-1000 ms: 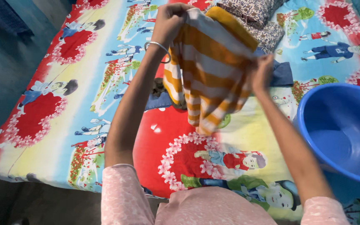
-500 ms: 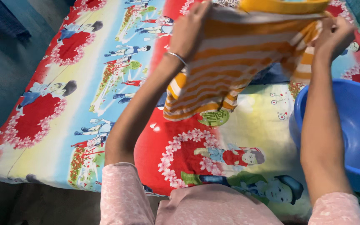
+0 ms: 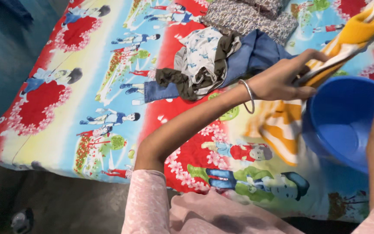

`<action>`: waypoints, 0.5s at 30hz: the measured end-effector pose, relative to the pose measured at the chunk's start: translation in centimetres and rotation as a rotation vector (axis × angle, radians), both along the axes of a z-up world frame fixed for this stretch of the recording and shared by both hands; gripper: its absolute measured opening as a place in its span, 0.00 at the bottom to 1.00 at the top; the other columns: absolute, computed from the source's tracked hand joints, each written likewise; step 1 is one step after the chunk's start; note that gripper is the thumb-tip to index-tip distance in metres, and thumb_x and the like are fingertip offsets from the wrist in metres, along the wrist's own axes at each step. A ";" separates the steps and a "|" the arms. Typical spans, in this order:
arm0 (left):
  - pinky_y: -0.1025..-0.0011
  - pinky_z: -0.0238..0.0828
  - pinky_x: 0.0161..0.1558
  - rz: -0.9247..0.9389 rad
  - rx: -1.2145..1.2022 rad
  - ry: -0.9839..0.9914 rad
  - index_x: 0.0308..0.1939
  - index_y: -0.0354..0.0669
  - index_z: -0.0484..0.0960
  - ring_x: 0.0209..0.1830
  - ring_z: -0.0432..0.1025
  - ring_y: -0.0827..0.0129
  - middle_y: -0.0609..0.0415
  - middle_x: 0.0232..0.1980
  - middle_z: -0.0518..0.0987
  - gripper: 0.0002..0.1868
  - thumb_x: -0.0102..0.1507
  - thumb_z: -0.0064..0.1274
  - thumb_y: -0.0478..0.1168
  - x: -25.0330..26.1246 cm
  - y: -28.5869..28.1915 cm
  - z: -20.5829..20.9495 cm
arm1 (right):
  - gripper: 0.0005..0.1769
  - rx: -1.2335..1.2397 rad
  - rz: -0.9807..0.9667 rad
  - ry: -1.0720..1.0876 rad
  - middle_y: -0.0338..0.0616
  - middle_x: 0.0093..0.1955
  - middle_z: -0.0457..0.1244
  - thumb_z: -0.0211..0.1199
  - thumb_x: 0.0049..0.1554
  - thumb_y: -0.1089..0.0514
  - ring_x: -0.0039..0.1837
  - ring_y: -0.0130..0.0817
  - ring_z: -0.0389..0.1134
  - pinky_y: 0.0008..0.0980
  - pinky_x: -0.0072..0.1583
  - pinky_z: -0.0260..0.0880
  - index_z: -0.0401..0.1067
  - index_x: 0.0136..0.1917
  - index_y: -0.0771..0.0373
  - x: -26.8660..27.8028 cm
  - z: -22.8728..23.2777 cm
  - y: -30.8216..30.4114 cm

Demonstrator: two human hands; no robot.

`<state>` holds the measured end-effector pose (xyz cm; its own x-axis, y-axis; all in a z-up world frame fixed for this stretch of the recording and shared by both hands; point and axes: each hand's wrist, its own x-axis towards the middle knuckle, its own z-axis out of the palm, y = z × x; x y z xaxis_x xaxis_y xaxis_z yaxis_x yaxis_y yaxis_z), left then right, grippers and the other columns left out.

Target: The person removes a woven basket from a blue basin and places it on a bed. They then pick up a black power adapter and a white power adapter with cables, coil the cables, and place both adapters into the basket. The basket is moved to a nearby surface. Finally, the person picks up a yellow and white striped shirt and lays it flat on the bed.

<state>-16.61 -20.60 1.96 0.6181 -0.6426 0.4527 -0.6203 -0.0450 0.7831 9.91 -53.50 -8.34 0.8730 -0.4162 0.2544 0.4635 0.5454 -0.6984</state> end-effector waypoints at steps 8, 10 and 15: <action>0.66 0.81 0.45 0.047 -0.006 0.103 0.76 0.51 0.50 0.42 0.84 0.65 0.48 0.48 0.84 0.45 0.65 0.66 0.48 -3.7 9.7 -2.0 | 0.13 -0.263 0.013 0.066 0.45 0.61 0.66 0.53 0.67 0.59 0.62 0.40 0.67 0.41 0.63 0.70 0.67 0.65 0.61 2.2 -3.6 13.9; 0.62 0.77 0.46 0.136 0.082 0.134 0.75 0.50 0.52 0.42 0.80 0.57 0.43 0.48 0.83 0.47 0.61 0.68 0.48 -4.2 13.7 -5.3 | 0.12 -0.344 0.041 0.110 0.43 0.60 0.66 0.53 0.68 0.60 0.62 0.38 0.67 0.39 0.63 0.69 0.68 0.64 0.60 3.2 -5.7 19.2; 0.56 0.74 0.45 0.264 0.248 0.164 0.73 0.44 0.55 0.43 0.78 0.45 0.34 0.45 0.79 0.46 0.59 0.68 0.46 -5.6 24.4 -17.4 | 0.10 -0.522 0.115 0.224 0.38 0.59 0.65 0.54 0.68 0.61 0.61 0.32 0.66 0.34 0.63 0.68 0.68 0.63 0.58 0.9 -15.0 33.6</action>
